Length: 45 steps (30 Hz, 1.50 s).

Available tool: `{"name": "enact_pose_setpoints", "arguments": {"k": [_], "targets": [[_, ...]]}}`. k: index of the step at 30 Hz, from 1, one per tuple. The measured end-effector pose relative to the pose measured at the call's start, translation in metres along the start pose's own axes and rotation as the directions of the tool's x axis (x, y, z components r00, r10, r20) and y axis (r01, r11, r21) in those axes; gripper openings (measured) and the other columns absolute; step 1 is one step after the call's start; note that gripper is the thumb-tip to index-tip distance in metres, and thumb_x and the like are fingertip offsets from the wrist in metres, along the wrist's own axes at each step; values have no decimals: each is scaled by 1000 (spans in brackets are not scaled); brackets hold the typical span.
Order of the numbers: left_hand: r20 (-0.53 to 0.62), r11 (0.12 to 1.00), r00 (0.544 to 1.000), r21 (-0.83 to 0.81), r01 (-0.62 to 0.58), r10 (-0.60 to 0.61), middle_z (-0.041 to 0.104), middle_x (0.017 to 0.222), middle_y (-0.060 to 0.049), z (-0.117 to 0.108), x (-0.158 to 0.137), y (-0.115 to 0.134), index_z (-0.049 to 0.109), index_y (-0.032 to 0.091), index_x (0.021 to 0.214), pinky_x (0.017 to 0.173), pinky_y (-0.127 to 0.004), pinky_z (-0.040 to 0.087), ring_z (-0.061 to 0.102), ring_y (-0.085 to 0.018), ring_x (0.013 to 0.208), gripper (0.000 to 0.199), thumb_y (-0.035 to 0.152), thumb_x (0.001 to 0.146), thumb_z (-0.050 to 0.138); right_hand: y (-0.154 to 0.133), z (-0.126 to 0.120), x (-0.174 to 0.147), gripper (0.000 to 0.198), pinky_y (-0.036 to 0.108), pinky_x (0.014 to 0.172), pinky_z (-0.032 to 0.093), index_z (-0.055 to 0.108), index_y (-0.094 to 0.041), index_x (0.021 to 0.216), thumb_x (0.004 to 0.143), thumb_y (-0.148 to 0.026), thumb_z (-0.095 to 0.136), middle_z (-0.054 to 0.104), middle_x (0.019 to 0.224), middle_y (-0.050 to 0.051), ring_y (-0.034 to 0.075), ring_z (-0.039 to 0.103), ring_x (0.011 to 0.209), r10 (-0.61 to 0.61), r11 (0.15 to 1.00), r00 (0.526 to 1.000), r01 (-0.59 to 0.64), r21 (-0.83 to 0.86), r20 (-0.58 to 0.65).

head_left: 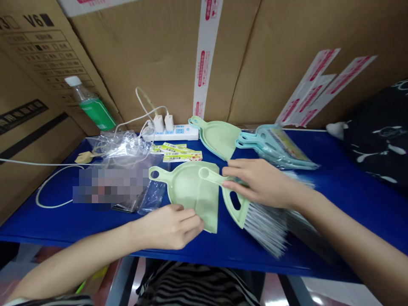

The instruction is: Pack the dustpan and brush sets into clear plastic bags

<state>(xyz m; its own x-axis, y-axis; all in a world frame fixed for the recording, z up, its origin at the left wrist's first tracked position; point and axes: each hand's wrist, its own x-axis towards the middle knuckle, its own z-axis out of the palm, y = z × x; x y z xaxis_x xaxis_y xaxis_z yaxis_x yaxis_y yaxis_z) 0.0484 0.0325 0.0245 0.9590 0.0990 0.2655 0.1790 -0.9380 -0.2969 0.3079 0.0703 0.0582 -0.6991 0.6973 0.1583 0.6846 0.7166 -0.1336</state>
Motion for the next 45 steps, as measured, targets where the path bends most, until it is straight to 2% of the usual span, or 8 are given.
{"name": "enact_pose_setpoints", "arguments": {"k": [8,12,17,22,28,33,38,45], "targets": [[-35,997,998,-56,-46,44,55,69,-1,8,2,14,66,13,89,45,-24,41,53,-11,62,20,10,93,47,-24,22,32,34,31,68,38,62,-19,89,101,-32,34,61,82,7,20,56,74,-49,999,996,51,-13,74],[-152,991,987,-113,-76,58,62,74,-1,3,0,8,67,11,101,52,-23,47,58,-10,67,19,12,94,50,-30,29,37,30,36,78,41,60,-17,92,99,-23,33,63,90,9,22,57,82,-53,998,993,49,36,107],[-235,981,953,-40,189,-193,64,68,2,-10,-12,-25,67,17,99,56,-23,46,56,-11,63,24,13,98,43,-39,31,40,25,37,80,40,58,-15,94,99,-19,33,62,94,11,22,55,85,-34,997,993,27,66,113],[-37,854,853,-22,521,-521,66,89,-7,-6,-25,-54,67,16,107,71,-30,52,61,-19,82,27,31,98,47,-42,45,52,25,36,77,39,58,-15,96,101,-24,35,61,95,12,25,53,88,-47,999,999,48,-25,27],[203,721,755,-224,656,-623,67,90,-5,8,-28,-63,69,18,103,73,-30,52,64,-18,84,27,22,97,43,-45,51,59,23,37,79,42,60,-13,102,98,-24,41,62,102,15,28,53,98,-18,994,1000,16,-110,-20],[209,662,771,-409,627,-601,68,93,-5,7,-30,-68,68,17,105,79,-29,52,64,-16,88,29,14,96,41,-36,32,20,30,44,82,46,61,-14,113,96,-28,40,63,108,18,32,55,99,71,973,991,-93,-210,-112],[254,624,782,-486,612,-569,68,98,-4,2,-32,-71,67,19,108,84,-30,51,64,-15,93,35,8,93,38,-5,30,-27,41,48,86,49,57,-15,127,88,-25,45,66,115,18,33,58,105,119,961,992,-126,-245,-44],[243,534,765,-592,604,-597,74,94,-4,9,-23,-68,68,18,98,79,-28,51,67,-15,85,25,22,97,44,7,41,-37,52,40,77,55,51,-12,136,87,-8,32,71,104,16,27,67,95,149,963,988,-153,-221,-36]]}}
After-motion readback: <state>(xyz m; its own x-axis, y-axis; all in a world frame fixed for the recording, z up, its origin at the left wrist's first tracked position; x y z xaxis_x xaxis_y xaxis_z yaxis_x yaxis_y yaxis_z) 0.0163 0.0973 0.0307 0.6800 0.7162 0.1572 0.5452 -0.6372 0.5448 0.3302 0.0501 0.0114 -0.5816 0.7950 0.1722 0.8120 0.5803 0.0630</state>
